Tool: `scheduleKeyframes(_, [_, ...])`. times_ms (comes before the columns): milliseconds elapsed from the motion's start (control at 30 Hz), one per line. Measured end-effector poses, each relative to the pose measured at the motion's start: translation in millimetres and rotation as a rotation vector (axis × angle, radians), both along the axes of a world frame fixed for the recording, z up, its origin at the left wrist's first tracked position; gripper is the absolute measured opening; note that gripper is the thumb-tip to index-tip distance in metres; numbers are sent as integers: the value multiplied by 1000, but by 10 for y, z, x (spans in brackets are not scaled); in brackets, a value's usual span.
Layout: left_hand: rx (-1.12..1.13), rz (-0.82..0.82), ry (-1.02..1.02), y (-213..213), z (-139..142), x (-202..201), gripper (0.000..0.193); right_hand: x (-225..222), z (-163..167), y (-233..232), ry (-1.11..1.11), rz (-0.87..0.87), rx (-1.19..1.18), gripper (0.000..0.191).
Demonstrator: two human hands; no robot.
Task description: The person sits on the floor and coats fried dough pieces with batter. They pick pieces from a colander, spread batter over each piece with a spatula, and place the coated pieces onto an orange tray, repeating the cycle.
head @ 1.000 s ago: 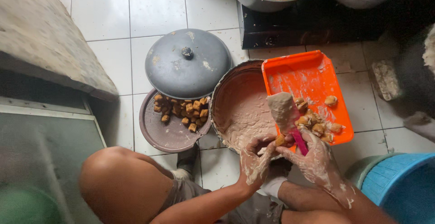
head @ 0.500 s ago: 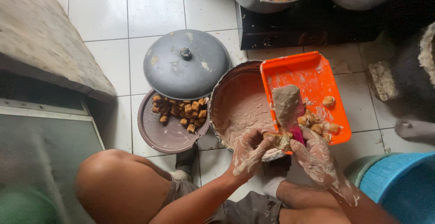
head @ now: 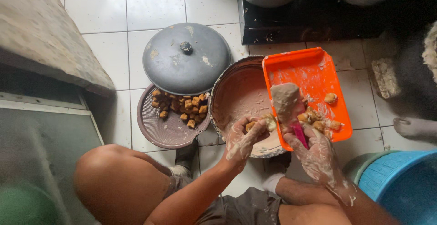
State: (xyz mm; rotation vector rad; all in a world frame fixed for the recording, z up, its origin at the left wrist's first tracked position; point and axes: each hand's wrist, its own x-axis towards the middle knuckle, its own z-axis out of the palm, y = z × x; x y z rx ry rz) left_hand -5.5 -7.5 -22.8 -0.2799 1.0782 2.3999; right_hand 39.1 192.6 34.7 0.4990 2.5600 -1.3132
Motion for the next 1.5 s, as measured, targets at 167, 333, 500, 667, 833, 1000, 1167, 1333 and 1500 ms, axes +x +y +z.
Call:
scheduleKeyframes(167, [-101,175,51,-23,66,-27,30,126,-128,-114,-89,-112,-554,41])
scheduleKeyframes(333, [-260,31,255,-109,353,62,49,47,19,-175,105,78,-343,40])
scheduleKeyframes(500, [107,31,243,-214,513,8,59,-142,230,-60,202,311,311,38])
scheduleKeyframes(667, [8,61,396,-200,509,-90,62,-156,375,114,322,254,430,32])
scheduleKeyframes(833, [109,-64,504,-260,515,-12,76,-106,392,92,396,218,386,30])
scheduleKeyframes(1000, [169,-112,421,-222,349,-76,76,-70,432,16,382,180,418,30])
scheduleKeyframes(1167, [138,-5,271,-145,14,-130,56,-30,473,-24,448,254,518,29])
scheduleKeyframes(1333, [153,73,322,-170,-97,-173,42,-15,441,-18,202,166,322,30])
scheduleKeyframes(1500, [191,55,411,-279,-27,-231,43,16,317,-24,125,191,46,33])
